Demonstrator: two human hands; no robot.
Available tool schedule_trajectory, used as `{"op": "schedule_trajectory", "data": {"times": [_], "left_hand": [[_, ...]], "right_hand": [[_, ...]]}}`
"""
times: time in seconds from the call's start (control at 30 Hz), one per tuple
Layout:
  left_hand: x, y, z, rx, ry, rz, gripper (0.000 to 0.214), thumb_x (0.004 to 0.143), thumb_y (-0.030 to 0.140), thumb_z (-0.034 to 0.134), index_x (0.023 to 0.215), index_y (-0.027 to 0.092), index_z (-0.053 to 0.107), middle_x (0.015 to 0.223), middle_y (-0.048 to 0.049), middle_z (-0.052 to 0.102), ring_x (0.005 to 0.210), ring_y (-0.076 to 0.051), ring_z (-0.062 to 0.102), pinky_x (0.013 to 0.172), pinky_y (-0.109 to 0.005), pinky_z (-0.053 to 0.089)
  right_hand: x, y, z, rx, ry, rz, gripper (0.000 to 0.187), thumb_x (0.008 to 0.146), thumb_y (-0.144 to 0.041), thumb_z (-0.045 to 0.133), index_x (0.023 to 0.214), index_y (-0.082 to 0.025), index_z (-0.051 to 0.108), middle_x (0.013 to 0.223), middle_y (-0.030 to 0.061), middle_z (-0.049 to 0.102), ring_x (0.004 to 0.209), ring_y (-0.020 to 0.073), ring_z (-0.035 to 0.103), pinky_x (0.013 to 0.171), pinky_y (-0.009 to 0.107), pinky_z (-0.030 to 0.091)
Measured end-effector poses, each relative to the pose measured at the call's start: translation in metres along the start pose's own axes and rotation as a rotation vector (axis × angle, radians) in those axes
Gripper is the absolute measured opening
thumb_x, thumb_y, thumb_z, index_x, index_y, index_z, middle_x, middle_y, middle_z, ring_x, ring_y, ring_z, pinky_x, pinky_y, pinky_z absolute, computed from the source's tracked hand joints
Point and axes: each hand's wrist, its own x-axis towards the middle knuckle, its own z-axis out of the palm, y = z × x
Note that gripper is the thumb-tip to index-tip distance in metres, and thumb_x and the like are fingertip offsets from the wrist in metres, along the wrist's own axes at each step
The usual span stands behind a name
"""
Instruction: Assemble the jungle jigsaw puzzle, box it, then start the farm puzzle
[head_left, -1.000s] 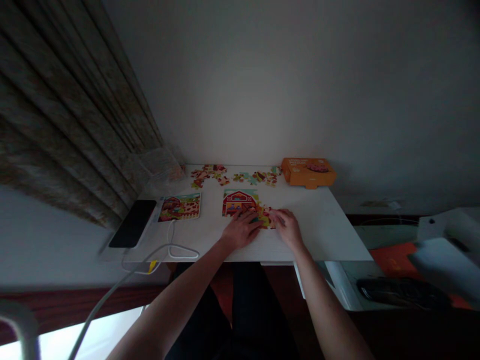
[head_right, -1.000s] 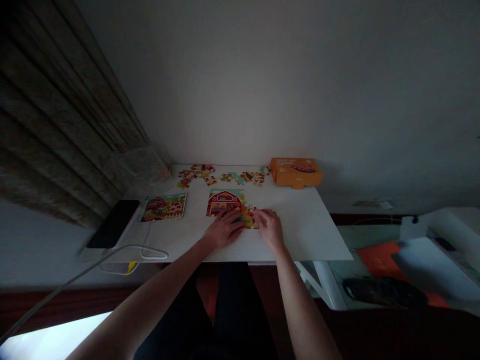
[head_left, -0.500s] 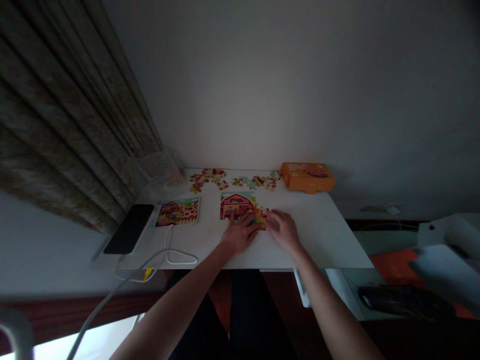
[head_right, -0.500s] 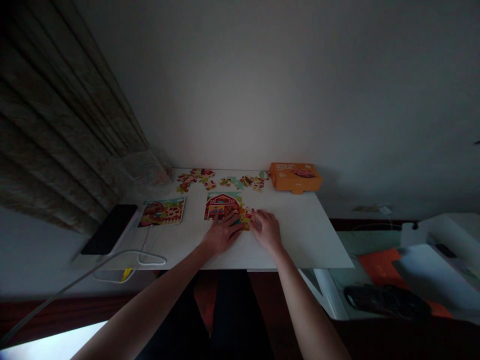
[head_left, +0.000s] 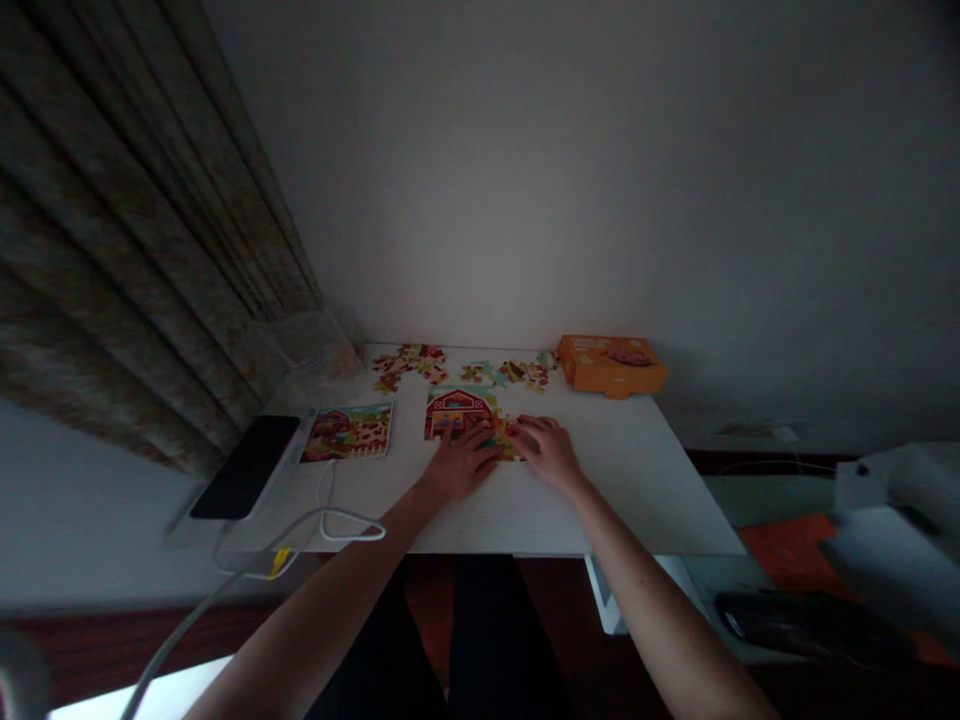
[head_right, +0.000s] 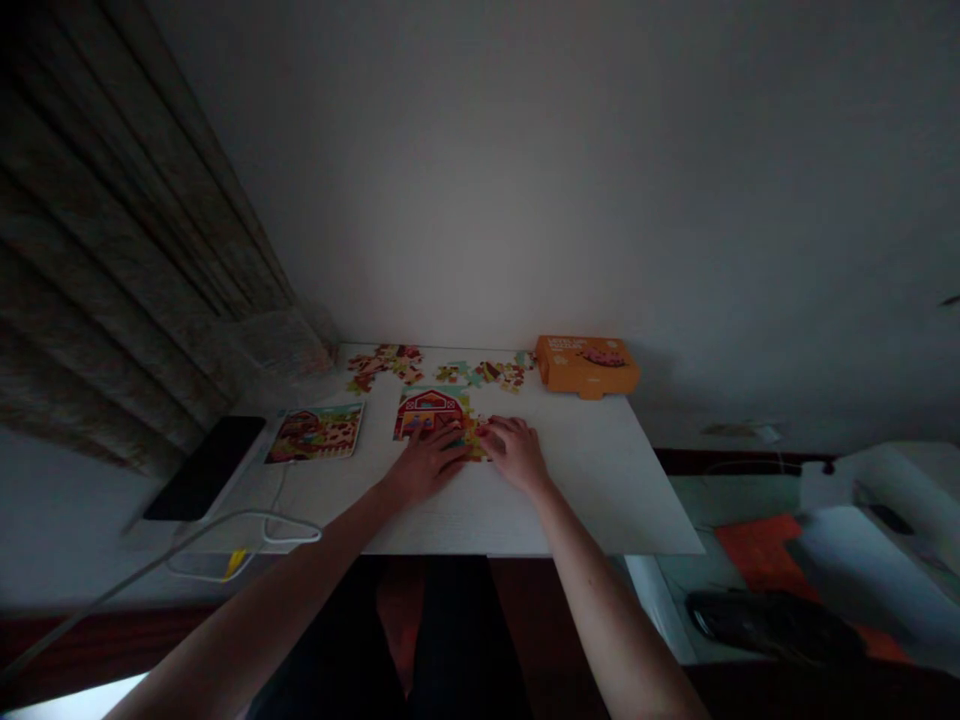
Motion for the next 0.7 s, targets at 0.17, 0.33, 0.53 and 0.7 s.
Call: {"op": "schedule_trajectory", "data": {"times": [0.17,0.33,0.53,0.7], "left_hand": [[-0.001,0.001,0.001,-0.001,0.007,-0.012,0.034,0.107,0.040,0.046,0.133,0.035,0.067,0.150,-0.0049,0.061,0.148,-0.025,0.046,0.126,-0.064,0.015],[-0.003,0.001,0.000,-0.018,0.008,-0.036,0.037,0.106,0.044,0.046,0.137,0.035,0.065,0.154,-0.0046,0.057,0.147,-0.025,0.047,0.127,-0.062,0.017],[0.034,-0.061,-0.012,0.005,0.009,-0.312,0.046,0.109,0.037,0.030,0.142,0.026,0.060,0.157,-0.0107,0.053,0.146,-0.025,0.046,0.123,-0.057,0.030],[0.062,-0.113,-0.022,0.052,-0.121,-0.487,0.049,0.108,0.038,0.029,0.151,0.028,0.051,0.165,-0.0104,0.042,0.153,-0.031,0.036,0.123,-0.069,0.023]], "right_hand": [[0.042,0.026,0.013,0.158,0.140,0.153,0.033,0.100,-0.047,0.054,0.098,-0.025,0.078,0.102,0.0076,0.079,0.098,0.0234,0.070,0.089,0.036,0.054],[0.087,0.046,0.020,0.181,0.187,0.398,0.042,0.097,-0.057,0.053,0.094,-0.023,0.078,0.080,0.0056,0.075,0.073,0.0234,0.069,0.071,0.035,0.053],[0.101,0.046,0.023,0.024,0.109,0.078,0.032,0.101,-0.042,0.054,0.118,-0.028,0.077,0.134,0.0110,0.068,0.127,0.0301,0.058,0.107,0.049,0.045],[0.099,0.038,0.025,-0.125,-0.025,0.055,0.039,0.108,-0.041,0.040,0.131,-0.033,0.071,0.159,0.0034,0.051,0.146,0.0325,0.043,0.121,0.062,0.024]]}}
